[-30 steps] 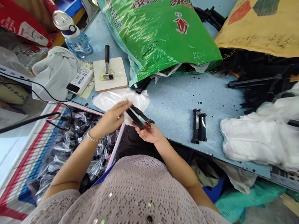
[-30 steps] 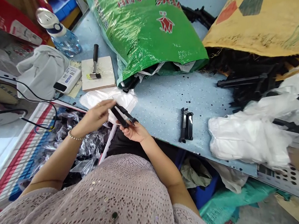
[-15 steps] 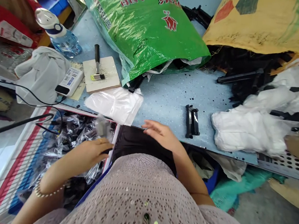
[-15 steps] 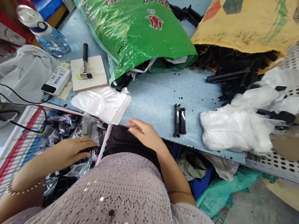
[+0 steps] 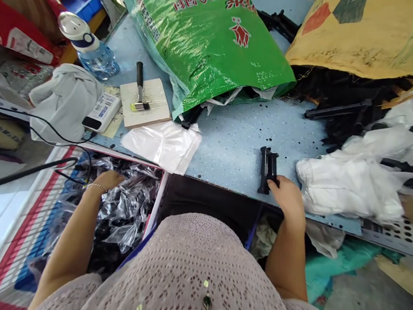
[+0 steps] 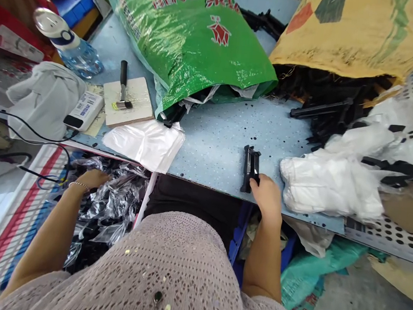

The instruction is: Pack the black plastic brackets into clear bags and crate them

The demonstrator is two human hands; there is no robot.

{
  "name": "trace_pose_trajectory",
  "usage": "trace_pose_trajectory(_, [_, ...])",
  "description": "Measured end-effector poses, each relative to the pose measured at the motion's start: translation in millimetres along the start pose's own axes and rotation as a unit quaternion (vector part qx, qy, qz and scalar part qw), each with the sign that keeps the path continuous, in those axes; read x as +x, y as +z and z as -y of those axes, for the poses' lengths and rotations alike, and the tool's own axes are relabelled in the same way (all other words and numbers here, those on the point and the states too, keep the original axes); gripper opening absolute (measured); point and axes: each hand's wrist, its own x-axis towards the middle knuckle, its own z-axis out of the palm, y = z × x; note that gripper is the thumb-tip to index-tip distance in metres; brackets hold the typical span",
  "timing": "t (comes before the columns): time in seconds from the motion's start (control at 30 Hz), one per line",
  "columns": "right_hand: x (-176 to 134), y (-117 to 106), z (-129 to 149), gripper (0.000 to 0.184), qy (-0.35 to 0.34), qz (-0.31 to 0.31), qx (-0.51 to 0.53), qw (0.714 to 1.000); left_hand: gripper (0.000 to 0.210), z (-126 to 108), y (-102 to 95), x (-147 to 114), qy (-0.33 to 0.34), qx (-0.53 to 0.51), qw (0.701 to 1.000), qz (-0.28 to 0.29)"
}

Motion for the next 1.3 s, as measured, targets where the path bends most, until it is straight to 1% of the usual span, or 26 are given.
trace_pose_trajectory(0.03, [-0.5, 3.3, 6.1, 0.032, -0.009, 0.002, 0.063, 0.998, 0.041, -15.8, 5.5, 3.4, -0.003, -0.003, 1.0, 0.001])
trace_pose_trajectory(0.07, [-1.1, 7.1, 15.3, 0.033, -0.022, 0.012, 0.143, 0.989, 0.04, -36.7, 12.9, 5.9, 0.003, -0.006, 1.0, -0.003])
trace_pose_trajectory(0.1, [-1.9, 11.4, 27.3, 0.034, -0.036, 0.029, 0.23, 0.972, 0.036, -61.6, 21.7, 8.0, 0.025, -0.016, 0.999, -0.033])
trace_pose_trajectory(0.17, [-3.9, 21.5, 57.2, 0.037, -0.059, 0.077, 0.379, 0.92, 0.032, -115.3, 41.1, 12.8, 0.133, -0.017, 0.983, -0.122])
trace_pose_trajectory(0.2, [-4.9, 26.8, 73.3, 0.038, -0.068, 0.104, 0.427, 0.896, 0.03, -139.3, 49.8, 16.5, 0.162, 0.007, 0.975, -0.152])
trace_pose_trajectory(0.23, [-5.6, 31.9, 88.9, 0.037, -0.078, 0.13, 0.459, 0.875, 0.026, -158.6, 56.6, 21.5, 0.169, 0.03, 0.971, -0.164])
trace_pose_trajectory(0.27, [-6.0, 36.7, 103.2, 0.035, -0.087, 0.151, 0.484, 0.858, 0.02, -172.0, 61.0, 27.7, 0.167, 0.043, 0.971, -0.168])
trace_pose_trajectory(0.3, [-5.8, 41.1, 115.8, 0.034, -0.095, 0.168, 0.503, 0.842, 0.015, -179.1, 62.5, 34.6, 0.153, 0.041, 0.973, -0.165])
trace_pose_trajectory(0.33, [-5.3, 44.8, 126.7, 0.033, -0.101, 0.18, 0.523, 0.827, 0.011, -180.4, 61.3, 41.8, 0.133, 0.02, 0.978, -0.158])
trace_pose_trajectory(0.4, [-3.2, 50.2, 144.6, 0.033, -0.105, 0.203, 0.567, 0.791, 0.011, -171.4, 53.0, 55.1, 0.084, -0.073, 0.985, -0.133])
trace_pose_trajectory(0.5, [0.4, 54.2, 170.8, 0.035, -0.103, 0.267, 0.633, 0.72, 0.02, -150.8, 37.9, 67.3, 0.021, -0.233, 0.969, -0.077])
trace_pose_trajectory(0.57, [2.4, 55.8, 192.1, 0.034, -0.108, 0.321, 0.666, 0.664, 0.02, -143.7, 33.0, 70.3, 0.011, -0.297, 0.953, -0.053])
trace_pose_trajectory(0.63, [4.6, 58.4, 214.4, 0.031, -0.111, 0.361, 0.692, 0.615, 0.022, -142.9, 33.5, 70.7, 0.014, -0.329, 0.942, -0.062])
trace_pose_trajectory(0.67, [5.9, 60.3, 224.4, 0.029, -0.108, 0.372, 0.702, 0.597, 0.027, -144.0, 35.2, 70.4, 0.017, -0.338, 0.938, -0.073])
trace_pose_trajectory(0.7, [7.4, 62.8, 233.0, 0.028, -0.102, 0.379, 0.708, 0.587, 0.032, -145.4, 37.4, 70.0, 0.021, -0.342, 0.936, -0.082])
trace_pose_trajectory(0.73, [8.9, 65.7, 239.6, 0.026, -0.095, 0.381, 0.711, 0.583, 0.036, -146.8, 39.7, 69.5, 0.024, -0.342, 0.935, -0.086])
trace_pose_trajectory(0.83, [13.1, 75.5, 248.2, 0.024, -0.076, 0.375, 0.712, 0.589, 0.042, -148.7, 44.3, 68.6, 0.031, -0.322, 0.943, -0.08])
trace_pose_trajectory(0.9, [14.4, 81.9, 247.7, 0.026, -0.063, 0.372, 0.711, 0.593, 0.042, -147.8, 41.5, 67.0, 0.038, -0.311, 0.947, -0.073])
trace_pose_trajectory(0.97, [14.4, 87.4, 246.5, 0.029, -0.056, 0.371, 0.708, 0.598, 0.037, -146.1, 31.0, 62.6, 0.067, -0.297, 0.949, -0.079])
trace_pose_trajectory(1.03, [13.6, 91.7, 246.5, 0.031, -0.064, 0.375, 0.702, 0.603, 0.02, -145.0, 13.7, 54.7, 0.118, -0.223, 0.96, -0.119])
trace_pose_trajectory(1.07, [13.0, 93.3, 247.0, 0.031, -0.071, 0.375, 0.699, 0.604, 0.01, -145.0, 4.0, 50.2, 0.142, -0.156, 0.966, -0.148])
trace_pose_trajectory(1.1, [12.3, 94.5, 247.5, 0.031, -0.077, 0.375, 0.699, 0.605, 0.009, -145.6, -5.4, 45.8, 0.158, -0.077, 0.969, -0.174])
trace_pose_trajectory(1.13, [11.3, 95.3, 247.5, 0.031, -0.08, 0.371, 0.701, 0.604, 0.018, -146.5, -13.5, 42.2, 0.165, 0.001, 0.968, -0.19])
trace_pose_trajectory(1.2, [7.9, 95.9, 244.4, 0.031, -0.079, 0.351, 0.715, 0.599, 0.033, -148.6, -23.7, 39.1, 0.159, 0.11, 0.962, -0.191])
trace_pose_trajectory(1.27, [2.2, 95.3, 235.2, 0.03, -0.081, 0.352, 0.726, 0.585, 0.044, -149.0, -25.8, 41.4, 0.168, 0.127, 0.964, -0.164])
trace_pose_trajectory(1.3, [-1.6, 95.0, 228.6, 0.031, -0.086, 0.377, 0.724, 0.572, 0.049, -148.1, -24.9, 43.6, 0.18, 0.107, 0.966, -0.149])
